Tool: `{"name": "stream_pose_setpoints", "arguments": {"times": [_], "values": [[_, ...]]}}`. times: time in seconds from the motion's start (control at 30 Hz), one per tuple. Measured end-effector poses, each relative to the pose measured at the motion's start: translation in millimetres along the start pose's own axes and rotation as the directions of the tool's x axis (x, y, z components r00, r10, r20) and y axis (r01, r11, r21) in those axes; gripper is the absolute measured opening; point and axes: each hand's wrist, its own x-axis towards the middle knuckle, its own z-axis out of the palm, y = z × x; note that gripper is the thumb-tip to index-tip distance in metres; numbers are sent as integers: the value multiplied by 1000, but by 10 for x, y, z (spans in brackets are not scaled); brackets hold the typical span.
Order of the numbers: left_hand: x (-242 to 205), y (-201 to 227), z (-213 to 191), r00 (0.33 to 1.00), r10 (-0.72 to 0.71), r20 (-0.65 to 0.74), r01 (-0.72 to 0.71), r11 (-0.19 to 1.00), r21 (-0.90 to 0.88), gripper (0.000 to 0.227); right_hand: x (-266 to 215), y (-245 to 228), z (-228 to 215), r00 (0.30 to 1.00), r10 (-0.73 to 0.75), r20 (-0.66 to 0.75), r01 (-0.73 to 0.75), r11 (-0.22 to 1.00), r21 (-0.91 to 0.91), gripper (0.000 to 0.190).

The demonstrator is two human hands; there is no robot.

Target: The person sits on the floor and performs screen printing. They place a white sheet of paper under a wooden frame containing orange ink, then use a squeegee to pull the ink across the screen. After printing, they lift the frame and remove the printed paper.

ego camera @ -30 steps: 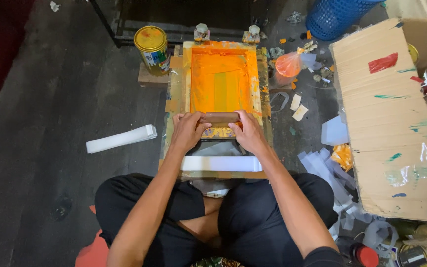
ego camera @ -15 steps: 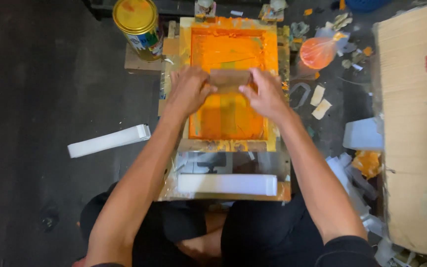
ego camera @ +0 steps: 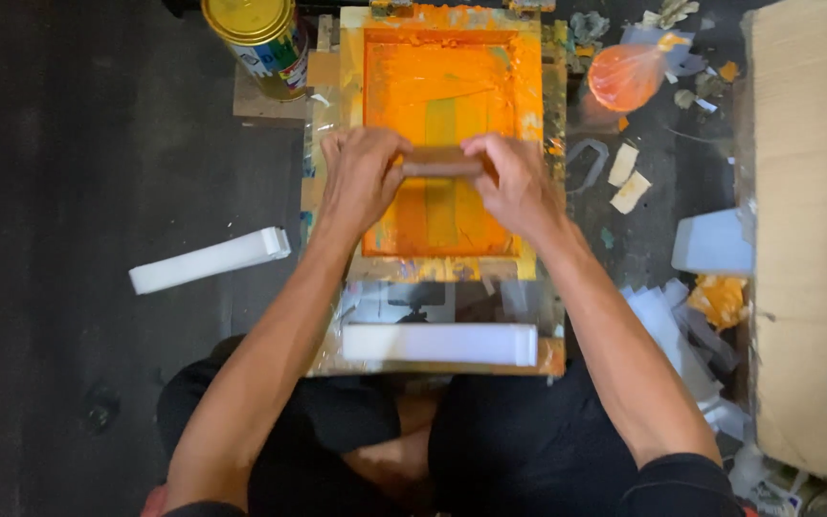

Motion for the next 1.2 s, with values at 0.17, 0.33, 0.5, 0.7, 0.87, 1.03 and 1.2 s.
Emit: {"name": "stream_pose_setpoints", "arguments": {"times": [0.17, 0.33, 0.5, 0.7, 0.87, 1.03, 1.2], "values": [[-598, 256, -43, 997, -25, 68, 23, 999, 30, 19, -469, -459, -58, 998, 39, 48, -39, 999, 6, 36], [-955, 374, -29, 995, -29, 97, 24, 998, 59, 14, -827, -825, -121, 977, 173, 124, -175, 985, 3, 30], [-1011, 542, -134, 996, -4, 91, -2, 998, 69, 17, -923, -906, -163, 944, 282, 170, -275, 959, -61, 27], [-1042, 408, 137, 973, -198, 117, 200, 980, -4, 27, -921, -826, -24, 930, 342, 134, -340, 940, -36, 39], [-1092, 369, 155, 968, -200, 151, 207, 978, -32, 29, -915, -769, -29, 921, 353, 168, -341, 935, -95, 47], [-806, 435, -54, 968, -169, 187, 186, 980, -77, 44, -705, -530, -34, 902, 381, 201, -361, 923, -133, 57], [-280, 401, -225, 957, -213, 199, 244, 958, -148, 27, -197, -339, -77, 864, 438, 247, -445, 895, -30, 47]]}}
